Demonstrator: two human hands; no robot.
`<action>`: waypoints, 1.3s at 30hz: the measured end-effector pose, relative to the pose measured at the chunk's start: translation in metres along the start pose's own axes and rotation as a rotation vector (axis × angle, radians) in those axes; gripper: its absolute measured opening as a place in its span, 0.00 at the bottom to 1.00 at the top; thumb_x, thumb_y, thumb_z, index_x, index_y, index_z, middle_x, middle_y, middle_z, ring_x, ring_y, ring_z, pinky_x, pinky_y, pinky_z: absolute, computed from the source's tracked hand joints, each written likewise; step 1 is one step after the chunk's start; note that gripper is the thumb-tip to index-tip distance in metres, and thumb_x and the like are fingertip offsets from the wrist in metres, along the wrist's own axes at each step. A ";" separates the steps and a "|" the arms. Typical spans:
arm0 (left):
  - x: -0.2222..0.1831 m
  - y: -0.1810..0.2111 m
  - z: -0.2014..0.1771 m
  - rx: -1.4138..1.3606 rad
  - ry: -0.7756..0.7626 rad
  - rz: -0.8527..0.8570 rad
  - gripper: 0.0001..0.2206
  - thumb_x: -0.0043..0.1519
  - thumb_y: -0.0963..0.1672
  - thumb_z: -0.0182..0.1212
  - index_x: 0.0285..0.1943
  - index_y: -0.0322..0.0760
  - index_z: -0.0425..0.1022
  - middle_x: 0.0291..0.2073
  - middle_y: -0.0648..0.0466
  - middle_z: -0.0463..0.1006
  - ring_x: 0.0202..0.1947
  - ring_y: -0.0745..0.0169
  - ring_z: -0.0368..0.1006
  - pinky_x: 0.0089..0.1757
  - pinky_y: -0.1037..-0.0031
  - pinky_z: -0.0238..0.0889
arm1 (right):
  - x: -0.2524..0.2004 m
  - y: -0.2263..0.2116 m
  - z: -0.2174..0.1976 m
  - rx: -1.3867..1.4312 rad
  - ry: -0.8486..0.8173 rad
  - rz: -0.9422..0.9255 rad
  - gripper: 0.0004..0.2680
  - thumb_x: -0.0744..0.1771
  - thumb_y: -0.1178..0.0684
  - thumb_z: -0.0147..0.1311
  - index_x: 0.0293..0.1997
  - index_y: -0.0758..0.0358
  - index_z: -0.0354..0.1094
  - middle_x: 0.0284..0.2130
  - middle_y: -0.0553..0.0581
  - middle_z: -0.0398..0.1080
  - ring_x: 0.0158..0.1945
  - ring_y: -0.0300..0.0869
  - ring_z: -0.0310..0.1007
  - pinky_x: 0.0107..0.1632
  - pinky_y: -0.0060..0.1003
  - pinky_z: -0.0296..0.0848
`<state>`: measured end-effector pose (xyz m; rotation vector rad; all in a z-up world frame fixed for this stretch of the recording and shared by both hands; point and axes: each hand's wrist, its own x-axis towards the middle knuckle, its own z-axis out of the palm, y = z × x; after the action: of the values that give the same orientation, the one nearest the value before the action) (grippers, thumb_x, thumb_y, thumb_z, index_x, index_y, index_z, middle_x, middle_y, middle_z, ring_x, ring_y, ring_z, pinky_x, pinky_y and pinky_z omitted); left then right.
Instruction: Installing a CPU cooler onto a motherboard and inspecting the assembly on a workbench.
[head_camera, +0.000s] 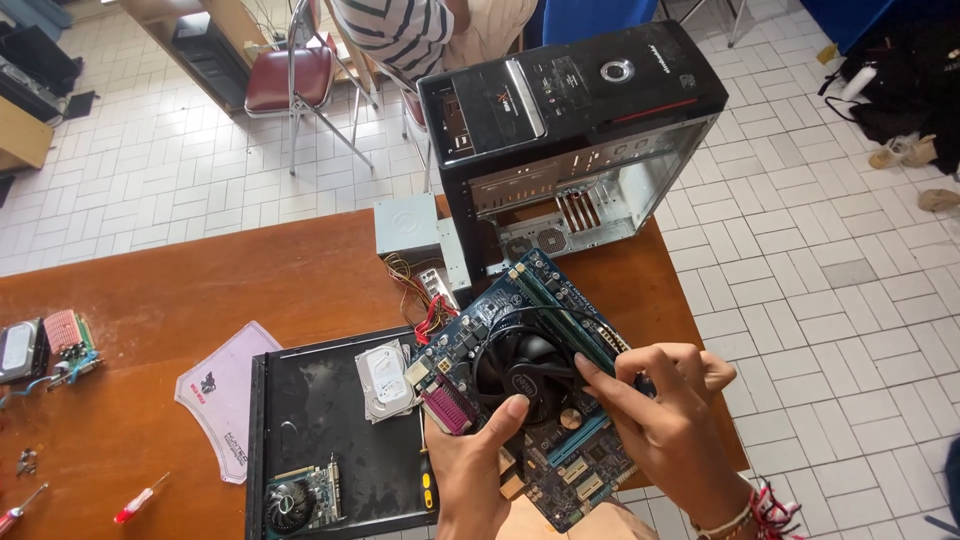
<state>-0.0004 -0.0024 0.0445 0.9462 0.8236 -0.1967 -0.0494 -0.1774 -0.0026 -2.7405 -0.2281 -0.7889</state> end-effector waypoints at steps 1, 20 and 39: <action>0.000 0.000 0.000 0.002 -0.005 0.001 0.37 0.39 0.31 0.69 0.64 0.30 0.72 0.54 0.36 0.83 0.55 0.37 0.79 0.56 0.49 0.73 | -0.003 0.001 0.001 -0.001 -0.002 0.000 0.14 0.69 0.49 0.55 0.62 0.37 0.71 0.37 0.41 0.60 0.45 0.40 0.59 0.49 0.45 0.45; 0.030 -0.048 0.005 0.412 -0.081 0.078 0.42 0.34 0.38 0.79 0.65 0.37 0.70 0.55 0.43 0.81 0.59 0.40 0.80 0.60 0.50 0.77 | 0.012 0.056 -0.017 1.013 -0.518 1.078 0.23 0.57 0.50 0.67 0.58 0.61 0.74 0.39 0.56 0.85 0.39 0.40 0.84 0.40 0.35 0.83; 0.066 -0.113 -0.033 0.282 -0.022 0.325 0.55 0.36 0.36 0.76 0.78 0.51 0.51 0.70 0.48 0.69 0.68 0.38 0.69 0.57 0.43 0.74 | -0.026 0.069 0.011 0.570 0.039 0.261 0.21 0.61 0.46 0.68 0.56 0.52 0.64 0.56 0.58 0.64 0.61 0.47 0.70 0.60 0.41 0.76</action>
<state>-0.0278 -0.0311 -0.0847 1.3258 0.6197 -0.0409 -0.0497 -0.2408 -0.0408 -2.1603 -0.0677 -0.5915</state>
